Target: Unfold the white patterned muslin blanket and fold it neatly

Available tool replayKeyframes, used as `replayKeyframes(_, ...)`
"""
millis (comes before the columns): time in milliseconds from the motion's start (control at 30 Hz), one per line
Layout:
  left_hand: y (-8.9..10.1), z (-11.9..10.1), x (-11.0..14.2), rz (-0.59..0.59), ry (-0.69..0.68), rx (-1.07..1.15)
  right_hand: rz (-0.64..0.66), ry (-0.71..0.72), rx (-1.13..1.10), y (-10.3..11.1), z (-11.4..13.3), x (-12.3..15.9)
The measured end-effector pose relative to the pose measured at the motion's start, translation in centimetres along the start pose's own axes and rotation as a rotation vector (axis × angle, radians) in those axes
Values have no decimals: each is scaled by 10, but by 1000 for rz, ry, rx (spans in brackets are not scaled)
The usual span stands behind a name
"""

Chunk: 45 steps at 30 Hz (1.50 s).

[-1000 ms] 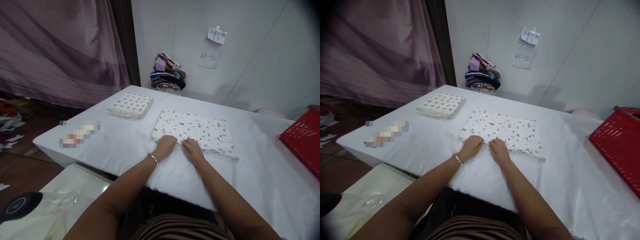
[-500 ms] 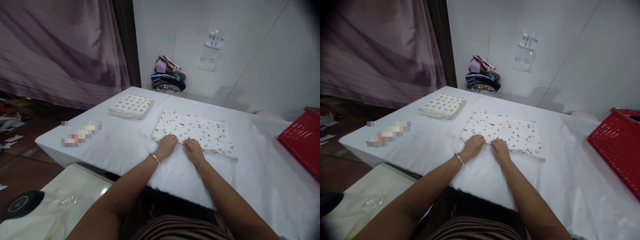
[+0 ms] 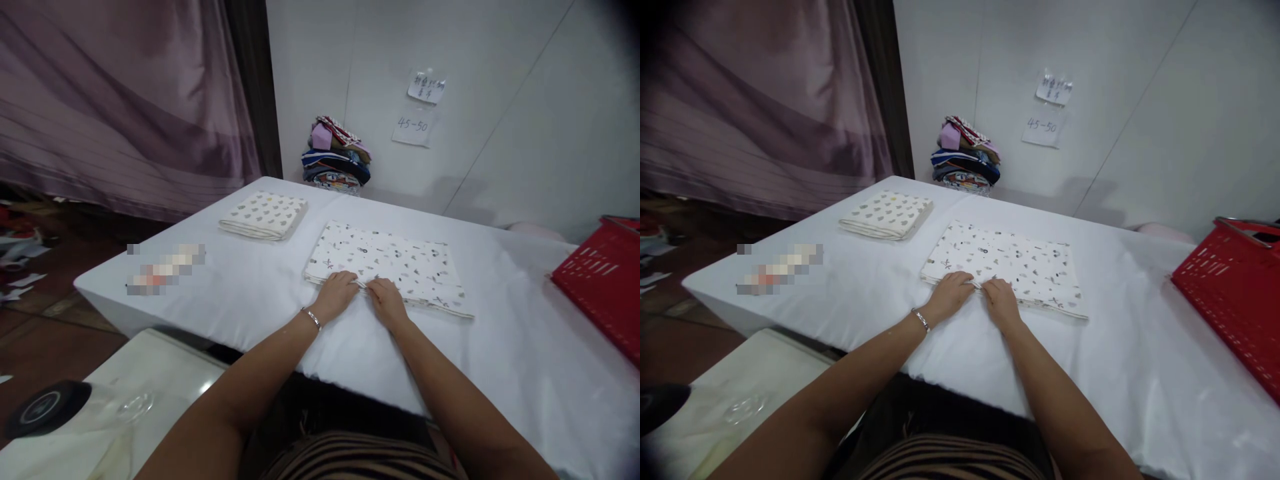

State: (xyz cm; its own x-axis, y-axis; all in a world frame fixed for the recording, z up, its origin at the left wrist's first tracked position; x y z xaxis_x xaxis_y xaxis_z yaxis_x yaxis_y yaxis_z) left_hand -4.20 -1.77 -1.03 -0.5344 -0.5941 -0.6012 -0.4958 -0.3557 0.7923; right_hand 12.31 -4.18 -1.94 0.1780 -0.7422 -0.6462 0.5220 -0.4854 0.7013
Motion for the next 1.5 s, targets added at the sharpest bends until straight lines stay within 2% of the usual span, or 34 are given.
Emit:
replayKeyframes(267, -4, 0, -2, 45, 2, -5, -13, 32, 18, -1, 1, 0)
replayKeyframes(667, 1, -3, 1, -18, -61, 29, 12, 98, -2, 1, 5, 1)
replayKeyframes(967, -5, -2, -3, 107, -38, -12, 60, 75, 21, 1, 7, -1)
replayKeyframes(1167, 3, -3, -1, 122, 30, -12, 63, 89, 23, -3, 2, 2)
replayKeyframes(1333, 14, 6, 6, 127, 43, -62, 58, 95, 10, -2, 2, 3)
replayKeyframes(1500, 21, 26, 18, 122, 31, -154, 51, 101, 6, -2, 2, 3)
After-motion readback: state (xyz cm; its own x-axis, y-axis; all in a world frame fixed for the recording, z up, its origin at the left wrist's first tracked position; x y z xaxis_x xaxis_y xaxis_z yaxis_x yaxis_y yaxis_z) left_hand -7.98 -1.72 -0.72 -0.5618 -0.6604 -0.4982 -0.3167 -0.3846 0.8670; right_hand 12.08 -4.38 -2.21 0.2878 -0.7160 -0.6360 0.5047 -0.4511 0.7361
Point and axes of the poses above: each hand's wrist, its own x-axis away from the middle knuckle, its own y-axis out of the back of the hand, z = x × y, the point moved 2 cm from there along -x, towards the middle knuckle, and after that the axes turned 10 degrees about -z, right-handed, at the moved point
